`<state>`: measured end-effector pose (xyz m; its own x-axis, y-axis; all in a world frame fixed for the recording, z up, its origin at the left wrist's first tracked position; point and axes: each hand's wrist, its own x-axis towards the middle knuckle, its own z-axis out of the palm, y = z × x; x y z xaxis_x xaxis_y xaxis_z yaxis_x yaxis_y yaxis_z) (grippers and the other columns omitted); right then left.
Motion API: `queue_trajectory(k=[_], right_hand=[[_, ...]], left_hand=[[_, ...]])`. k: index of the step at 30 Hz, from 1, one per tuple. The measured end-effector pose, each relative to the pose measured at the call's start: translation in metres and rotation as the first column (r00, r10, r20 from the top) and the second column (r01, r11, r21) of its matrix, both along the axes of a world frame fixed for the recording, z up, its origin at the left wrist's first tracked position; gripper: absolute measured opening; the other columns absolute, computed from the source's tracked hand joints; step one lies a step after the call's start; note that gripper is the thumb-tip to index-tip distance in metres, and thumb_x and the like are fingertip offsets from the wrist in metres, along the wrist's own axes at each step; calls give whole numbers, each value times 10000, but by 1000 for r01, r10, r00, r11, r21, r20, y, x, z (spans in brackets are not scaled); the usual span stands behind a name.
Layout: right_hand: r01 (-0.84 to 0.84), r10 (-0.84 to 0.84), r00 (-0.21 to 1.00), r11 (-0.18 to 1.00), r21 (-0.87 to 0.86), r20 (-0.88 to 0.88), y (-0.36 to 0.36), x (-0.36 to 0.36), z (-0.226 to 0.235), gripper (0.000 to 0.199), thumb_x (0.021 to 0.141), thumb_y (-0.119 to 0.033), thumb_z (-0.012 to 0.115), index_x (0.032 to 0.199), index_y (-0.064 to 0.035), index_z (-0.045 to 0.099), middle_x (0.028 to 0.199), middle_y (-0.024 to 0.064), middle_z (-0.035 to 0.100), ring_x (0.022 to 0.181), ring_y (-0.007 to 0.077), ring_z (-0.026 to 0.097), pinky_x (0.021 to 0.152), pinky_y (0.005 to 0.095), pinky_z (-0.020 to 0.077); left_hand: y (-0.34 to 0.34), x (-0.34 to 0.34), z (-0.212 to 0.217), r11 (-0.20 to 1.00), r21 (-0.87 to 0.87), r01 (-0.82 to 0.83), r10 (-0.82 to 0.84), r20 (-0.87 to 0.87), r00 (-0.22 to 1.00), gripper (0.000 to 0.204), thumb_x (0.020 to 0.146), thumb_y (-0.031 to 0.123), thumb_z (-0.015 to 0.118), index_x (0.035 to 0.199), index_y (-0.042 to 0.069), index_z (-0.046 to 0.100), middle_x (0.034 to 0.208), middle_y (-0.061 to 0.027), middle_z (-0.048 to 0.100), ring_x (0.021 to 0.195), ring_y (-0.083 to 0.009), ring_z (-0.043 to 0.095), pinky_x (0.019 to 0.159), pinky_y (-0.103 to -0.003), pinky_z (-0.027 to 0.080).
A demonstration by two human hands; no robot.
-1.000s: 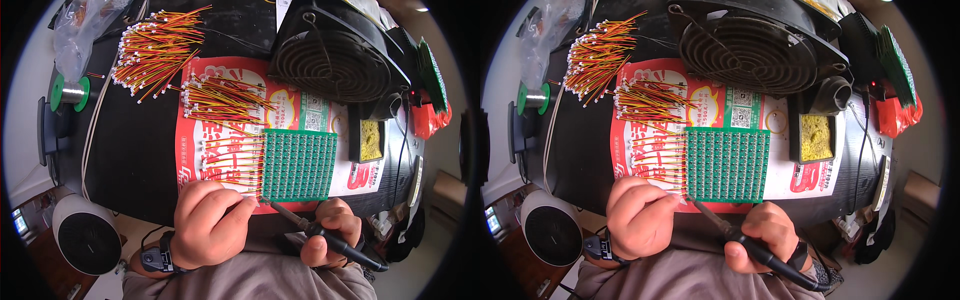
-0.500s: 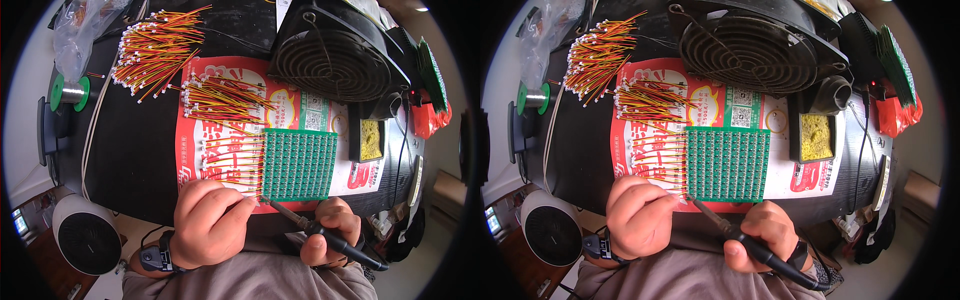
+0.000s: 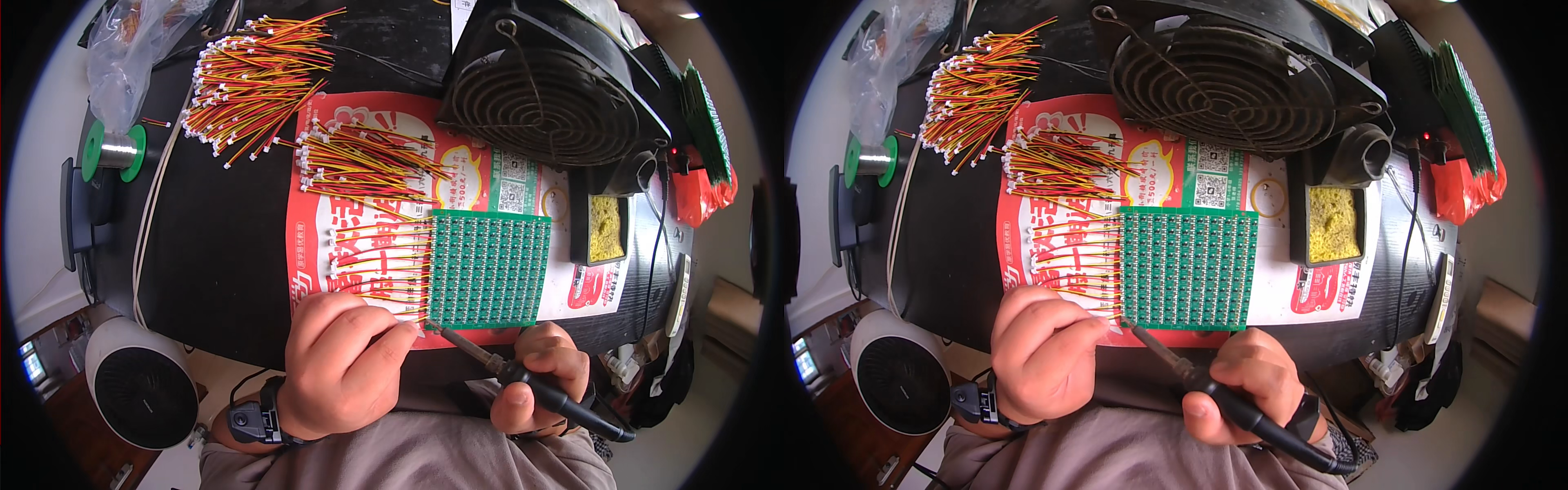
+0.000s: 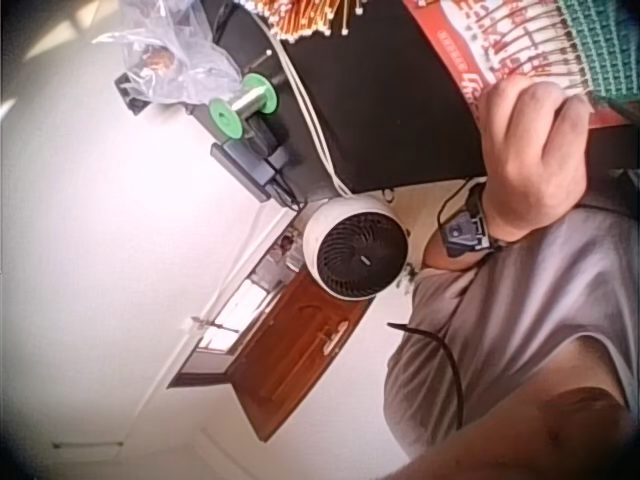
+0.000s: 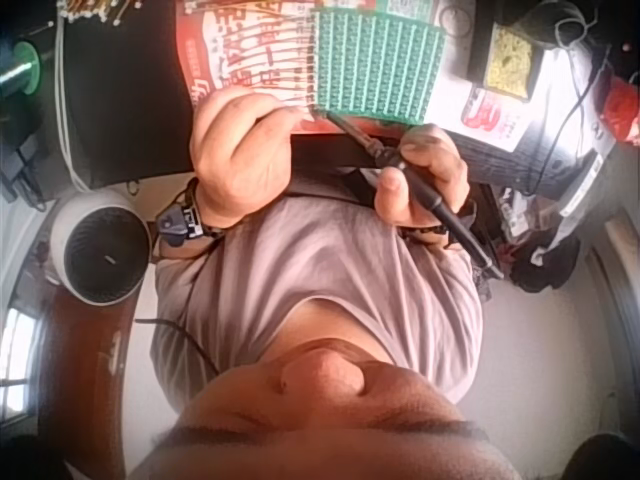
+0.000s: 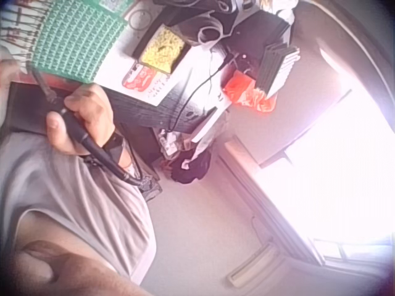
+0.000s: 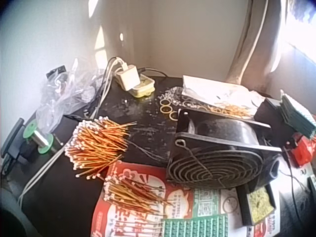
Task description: Soldering multiple electrical wires onto a green printed circuit board.
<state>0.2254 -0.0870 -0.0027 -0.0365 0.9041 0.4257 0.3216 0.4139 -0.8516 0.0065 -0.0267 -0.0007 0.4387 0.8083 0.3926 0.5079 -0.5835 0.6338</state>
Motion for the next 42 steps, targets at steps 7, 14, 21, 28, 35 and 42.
queue_trajectory(k=[7, 14, 21, 28, 35, 42], right_hand=[[-16, 16, 999, 1000, 3, -31, -3, 4, -1, 390, 775, -137, 756, 997, 13, 472, 700, 74, 515, 550, 179, 502, 478, 309, 427], [-25, 25, 999, 1000, -7, -30, -2, 4, 1, 400, 774, -132, 756, 1011, 5, 464, 727, 76, 513, 566, 179, 499, 489, 321, 430], [-22, 21, 999, 1000, -13, -32, -3, 3, 0, 393, 768, -127, 760, 1002, 4, 472, 723, 77, 519, 566, 183, 510, 488, 320, 433], [-19, 19, 1000, 1000, -13, -11, -3, 3, 0, 377, 763, -127, 760, 988, 9, 489, 696, 71, 528, 544, 181, 514, 476, 313, 428], [-19, 19, 1000, 1000, -4, 6, -2, 3, 0, 376, 765, -129, 758, 986, 16, 490, 680, 71, 533, 521, 179, 515, 459, 305, 424], [-29, 29, 1000, 999, -14, 11, -2, 3, 0, 381, 771, -132, 761, 992, 15, 487, 678, 69, 534, 518, 178, 516, 455, 304, 427]], left_hand=[[0, 0, 0, 1000, 6, -4, 4, -7, 1000, 204, 603, -71, 649, 790, -1, 689, 738, -80, 606, 668, -258, 560, 587, -338, 454], [0, 0, 0, 1000, 11, -2, 2, -10, 1000, 201, 598, -73, 654, 785, -4, 685, 736, -86, 601, 665, -259, 561, 587, -337, 456], [-1, 1, -1, 998, 45, -35, 35, 5, 999, 177, 607, -76, 670, 766, 1, 675, 736, -77, 599, 684, -261, 561, 598, -338, 453], [-1, 0, 0, 1000, 25, -18, 18, -8, 1000, 186, 617, -67, 675, 787, 11, 681, 756, -58, 600, 696, -245, 546, 609, -342, 438], [-2, 0, 0, 1000, 1, -22, 22, -11, 1000, 209, 639, -45, 676, 837, 18, 701, 792, -33, 601, 737, -222, 540, 641, -346, 434], [1, 1, 0, 999, 25, -28, 28, 1, 1000, 194, 610, -79, 692, 784, 8, 690, 740, -70, 621, 669, -251, 558, 595, -329, 459]])
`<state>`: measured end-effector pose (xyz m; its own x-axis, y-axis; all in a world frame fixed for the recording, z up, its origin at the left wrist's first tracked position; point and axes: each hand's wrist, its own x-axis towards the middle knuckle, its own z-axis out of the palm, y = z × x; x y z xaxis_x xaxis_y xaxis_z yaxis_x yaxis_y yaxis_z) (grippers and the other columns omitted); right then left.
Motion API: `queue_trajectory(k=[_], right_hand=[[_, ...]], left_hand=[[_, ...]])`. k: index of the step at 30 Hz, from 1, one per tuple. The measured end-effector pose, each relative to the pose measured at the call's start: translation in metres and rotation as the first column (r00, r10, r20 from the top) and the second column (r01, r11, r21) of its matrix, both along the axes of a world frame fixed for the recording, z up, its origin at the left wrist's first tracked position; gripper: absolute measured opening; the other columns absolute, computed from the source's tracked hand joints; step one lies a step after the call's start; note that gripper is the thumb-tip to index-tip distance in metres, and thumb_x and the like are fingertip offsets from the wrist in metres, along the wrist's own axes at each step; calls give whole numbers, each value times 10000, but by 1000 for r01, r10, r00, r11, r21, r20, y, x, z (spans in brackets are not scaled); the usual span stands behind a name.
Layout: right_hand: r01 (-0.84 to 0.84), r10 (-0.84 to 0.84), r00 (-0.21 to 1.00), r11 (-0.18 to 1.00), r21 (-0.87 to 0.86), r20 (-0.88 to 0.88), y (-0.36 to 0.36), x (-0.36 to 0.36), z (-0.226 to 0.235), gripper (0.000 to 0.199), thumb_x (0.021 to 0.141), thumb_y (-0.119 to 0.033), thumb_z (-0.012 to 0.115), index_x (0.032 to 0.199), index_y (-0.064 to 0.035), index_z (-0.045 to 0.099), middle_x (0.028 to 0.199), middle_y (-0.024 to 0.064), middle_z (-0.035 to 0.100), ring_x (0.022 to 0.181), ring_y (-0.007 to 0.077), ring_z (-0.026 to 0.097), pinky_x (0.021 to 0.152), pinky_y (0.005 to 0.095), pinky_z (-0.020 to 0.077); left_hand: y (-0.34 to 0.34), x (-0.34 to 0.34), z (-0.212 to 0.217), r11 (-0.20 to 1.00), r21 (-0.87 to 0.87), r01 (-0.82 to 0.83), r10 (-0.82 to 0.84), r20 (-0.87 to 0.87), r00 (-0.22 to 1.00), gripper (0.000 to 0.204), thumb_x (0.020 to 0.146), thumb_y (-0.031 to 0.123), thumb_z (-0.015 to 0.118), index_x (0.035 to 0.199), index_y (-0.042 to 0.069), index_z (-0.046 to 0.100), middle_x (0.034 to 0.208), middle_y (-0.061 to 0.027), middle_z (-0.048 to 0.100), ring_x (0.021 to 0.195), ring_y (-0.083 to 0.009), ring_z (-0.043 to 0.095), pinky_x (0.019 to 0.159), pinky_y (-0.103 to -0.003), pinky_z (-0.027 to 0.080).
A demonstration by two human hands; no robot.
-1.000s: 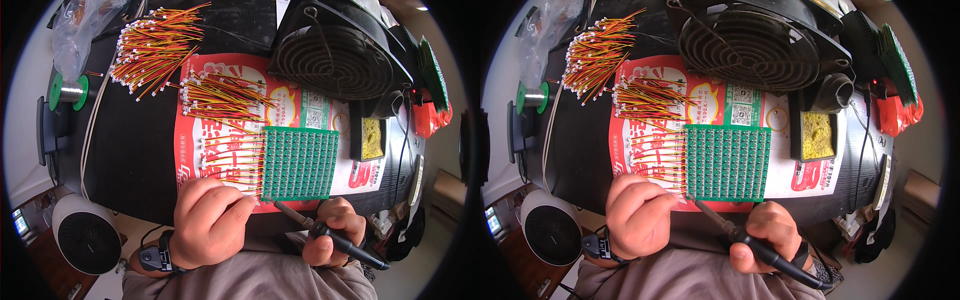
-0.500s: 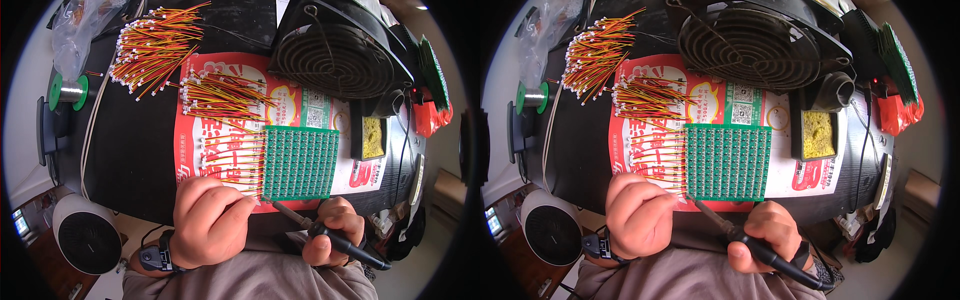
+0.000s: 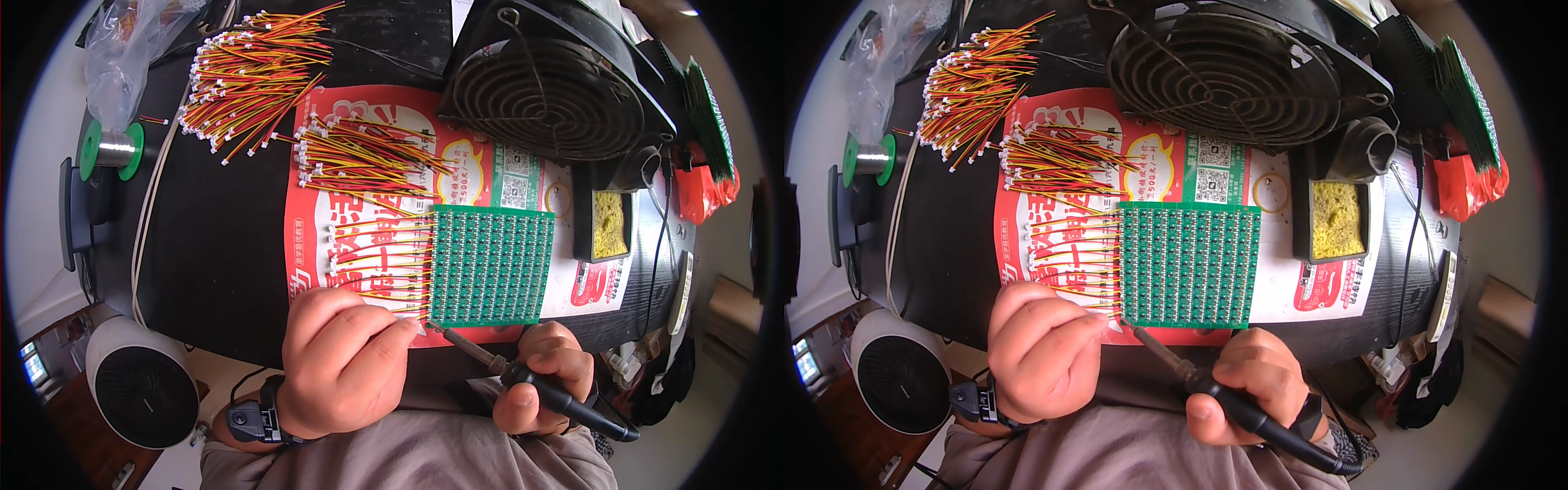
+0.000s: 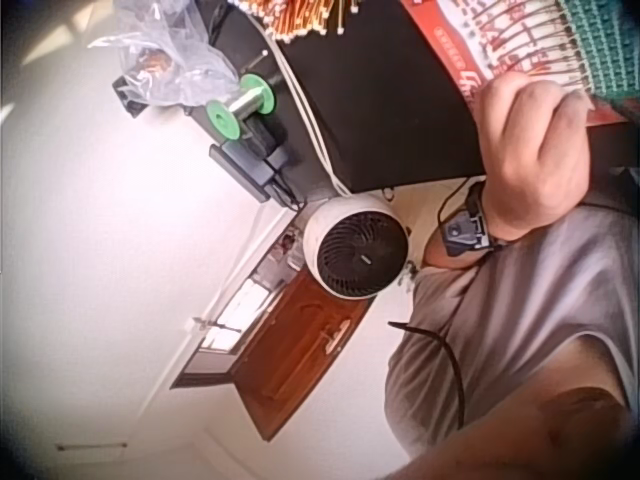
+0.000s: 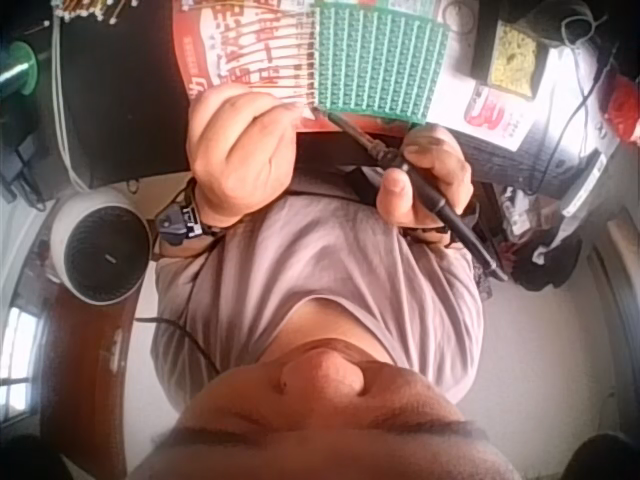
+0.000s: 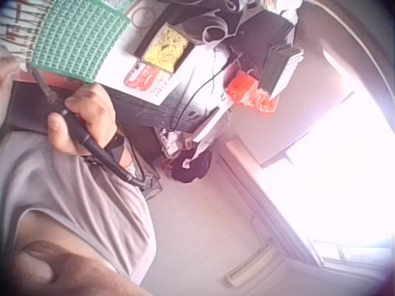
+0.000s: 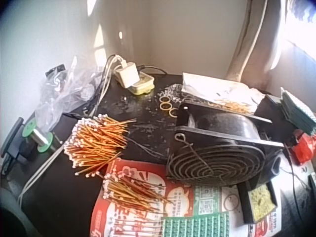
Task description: Soldering multiple electrical wires onto a green printed circuit board.
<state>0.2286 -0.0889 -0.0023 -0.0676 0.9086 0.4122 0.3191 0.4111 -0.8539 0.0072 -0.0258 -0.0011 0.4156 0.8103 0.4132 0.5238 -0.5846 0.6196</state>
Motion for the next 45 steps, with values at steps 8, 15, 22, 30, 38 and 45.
queue_trajectory(k=[8, 15, 22, 30, 38, 45], right_hand=[[-12, 12, 1000, 1000, -14, -6, 0, 0, 1, 385, 773, -133, 765, 996, 13, 486, 683, 70, 534, 525, 177, 520, 455, 302, 429], [-2, 2, 1000, 1000, -2, -10, 1, 0, 1, 382, 771, -129, 765, 990, 17, 489, 681, 71, 533, 523, 177, 518, 452, 299, 428], [8, -8, 1000, 1000, 13, -9, 1, -2, 0, 381, 773, -140, 760, 984, 20, 487, 674, 69, 525, 525, 176, 512, 456, 302, 426], [81, -79, 994, 996, 29, -82, -4, -3, -3, 348, 811, -201, 709, 961, -5, 464, 674, 65, 500, 535, 163, 478, 472, 303, 398], [-4, 4, 999, 1000, -8, -43, -2, 2, 1, 374, 777, -126, 751, 997, 5, 479, 725, 81, 524, 563, 182, 508, 483, 320, 427], [25, -24, 998, 1000, 18, -55, -5, 1, -1, 410, 789, -170, 768, 1021, 3, 478, 748, 86, 528, 585, 191, 519, 514, 332, 437]], left_hand=[[-3, -1, -1, 1000, -22, 2, -2, -12, 1000, 205, 640, -39, 680, 836, 14, 708, 786, -34, 605, 731, -225, 535, 636, -346, 433], [0, 0, 1, 1000, -7, 5, -5, 0, 1000, 210, 603, -82, 684, 793, 5, 698, 746, -72, 627, 671, -251, 559, 598, -327, 461], [0, 0, 2, 1000, -10, 4, -4, -8, 1000, 220, 601, -87, 680, 800, 4, 701, 750, -71, 628, 675, -250, 559, 604, -326, 461], [-3, -1, 1, 1000, -21, 12, -13, -23, 1000, 186, 655, -37, 683, 835, 4, 702, 788, -39, 604, 739, -224, 532, 644, -348, 429], [0, 0, 1, 1000, 1, 6, -6, -2, 1000, 214, 600, -89, 672, 794, -2, 698, 744, -71, 623, 669, -251, 556, 602, -331, 456], [-2, 0, 0, 1000, 4, 12, -12, -38, 999, 185, 644, -36, 675, 818, 25, 692, 789, -34, 594, 745, -224, 528, 646, -347, 422]])
